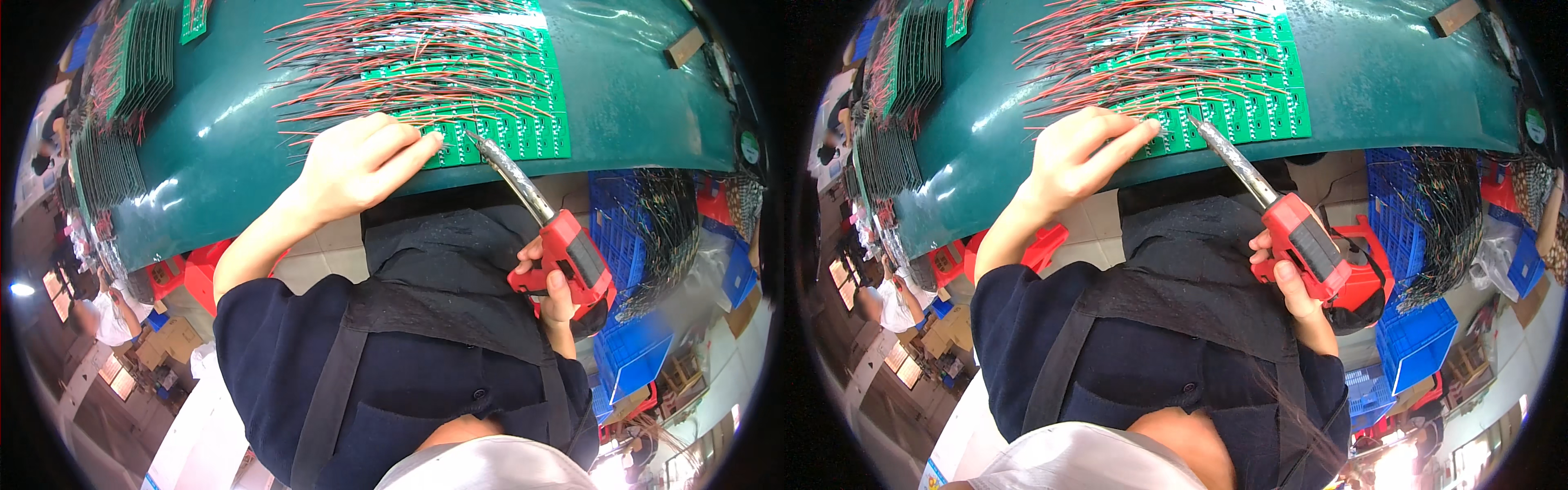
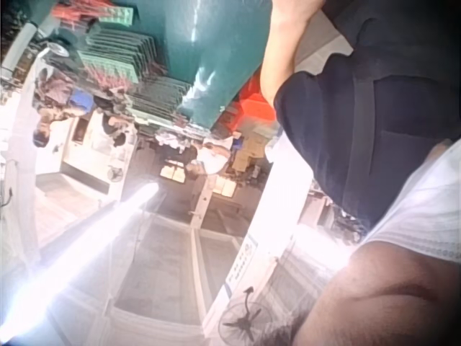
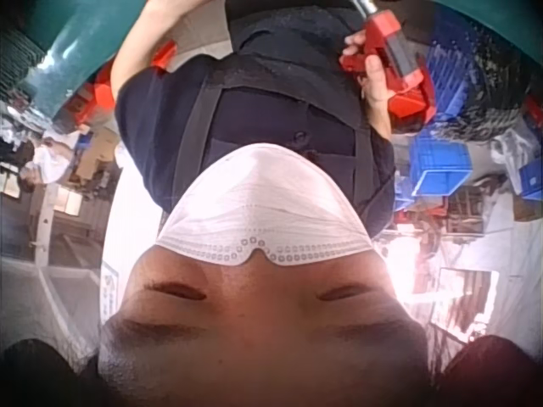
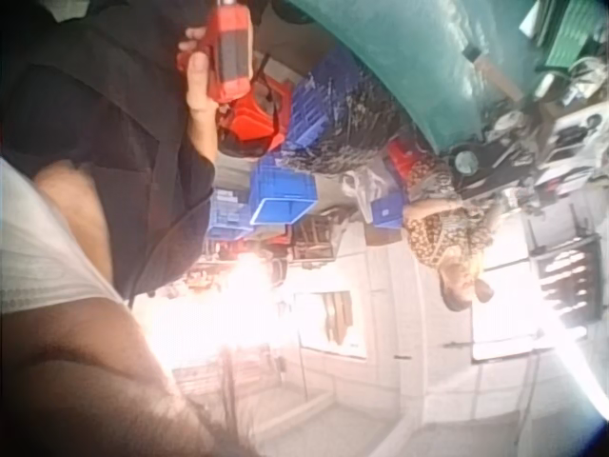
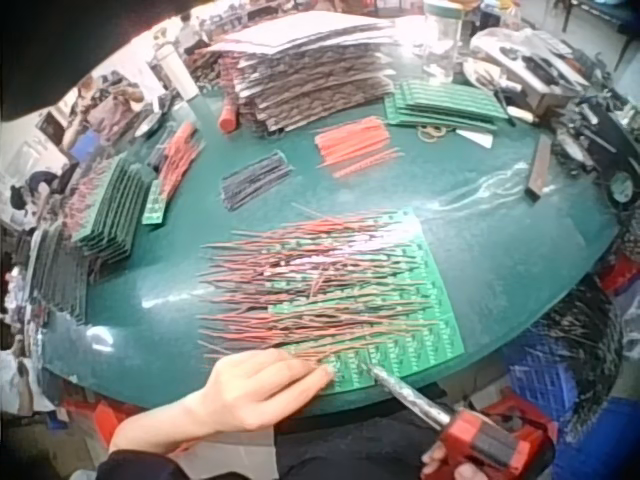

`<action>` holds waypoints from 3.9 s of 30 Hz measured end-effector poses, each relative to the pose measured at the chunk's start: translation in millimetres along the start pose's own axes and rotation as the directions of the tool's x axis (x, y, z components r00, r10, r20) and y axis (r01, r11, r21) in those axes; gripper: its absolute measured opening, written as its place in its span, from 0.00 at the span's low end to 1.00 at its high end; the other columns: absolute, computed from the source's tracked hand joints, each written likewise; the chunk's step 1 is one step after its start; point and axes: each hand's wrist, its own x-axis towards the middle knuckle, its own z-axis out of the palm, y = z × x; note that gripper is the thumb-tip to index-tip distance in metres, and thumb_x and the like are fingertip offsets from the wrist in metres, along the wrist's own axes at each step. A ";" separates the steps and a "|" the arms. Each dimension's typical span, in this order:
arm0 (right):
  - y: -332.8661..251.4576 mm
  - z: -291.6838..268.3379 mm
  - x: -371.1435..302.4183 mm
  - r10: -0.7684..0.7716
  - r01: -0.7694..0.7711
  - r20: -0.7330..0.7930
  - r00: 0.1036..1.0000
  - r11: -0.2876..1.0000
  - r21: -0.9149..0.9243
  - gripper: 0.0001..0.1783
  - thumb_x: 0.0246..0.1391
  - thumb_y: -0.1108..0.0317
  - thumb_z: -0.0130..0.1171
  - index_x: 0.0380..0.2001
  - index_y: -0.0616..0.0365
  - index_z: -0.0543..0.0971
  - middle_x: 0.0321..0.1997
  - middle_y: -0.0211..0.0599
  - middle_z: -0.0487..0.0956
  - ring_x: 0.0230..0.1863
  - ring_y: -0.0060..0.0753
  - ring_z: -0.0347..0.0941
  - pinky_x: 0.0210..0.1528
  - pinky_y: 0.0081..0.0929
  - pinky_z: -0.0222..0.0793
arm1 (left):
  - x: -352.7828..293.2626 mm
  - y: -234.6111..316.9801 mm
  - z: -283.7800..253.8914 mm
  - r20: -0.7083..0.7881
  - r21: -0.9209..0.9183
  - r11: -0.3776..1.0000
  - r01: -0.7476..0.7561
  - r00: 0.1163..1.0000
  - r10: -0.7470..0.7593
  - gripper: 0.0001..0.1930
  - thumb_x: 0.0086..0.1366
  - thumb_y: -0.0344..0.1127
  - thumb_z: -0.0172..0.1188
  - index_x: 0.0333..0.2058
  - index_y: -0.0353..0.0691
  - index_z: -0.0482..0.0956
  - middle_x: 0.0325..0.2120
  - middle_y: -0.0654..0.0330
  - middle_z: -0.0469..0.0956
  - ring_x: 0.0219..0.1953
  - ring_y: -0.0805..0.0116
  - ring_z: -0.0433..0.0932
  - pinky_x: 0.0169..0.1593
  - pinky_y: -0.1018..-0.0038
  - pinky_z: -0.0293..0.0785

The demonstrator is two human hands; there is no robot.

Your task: Soldering wires onto a series of small green circuit boards at a factory workbench.

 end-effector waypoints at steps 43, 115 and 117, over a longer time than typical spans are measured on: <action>-15.1 -7.4 2.7 -0.005 0.005 0.008 1.000 0.999 0.039 0.28 0.51 0.47 0.58 0.41 0.66 0.73 0.38 0.46 0.75 0.34 0.29 0.74 0.39 0.27 0.72 | 5.9 -18.2 -64.5 0.305 0.246 0.969 0.035 0.946 -0.112 0.18 0.46 0.29 0.58 0.40 0.40 0.79 0.32 0.63 0.77 0.30 0.66 0.76 0.33 0.71 0.74; 6.4 -36.1 5.4 0.147 -0.147 0.009 0.989 0.987 0.064 0.36 0.46 0.52 0.67 0.49 0.71 0.70 0.35 0.43 0.78 0.30 0.28 0.76 0.31 0.25 0.74 | 24.4 1.0 37.7 0.148 -0.109 0.994 -0.029 0.988 0.045 0.17 0.45 0.30 0.61 0.38 0.38 0.79 0.30 0.62 0.77 0.27 0.67 0.76 0.26 0.74 0.73; 5.3 -31.9 9.2 0.067 -0.063 -0.023 0.997 0.989 0.130 0.34 0.46 0.50 0.66 0.45 0.70 0.72 0.34 0.44 0.78 0.29 0.29 0.76 0.32 0.25 0.75 | 24.5 0.5 38.7 0.137 -0.109 0.993 -0.040 0.989 0.055 0.17 0.45 0.30 0.60 0.38 0.39 0.79 0.29 0.62 0.77 0.27 0.68 0.76 0.26 0.74 0.73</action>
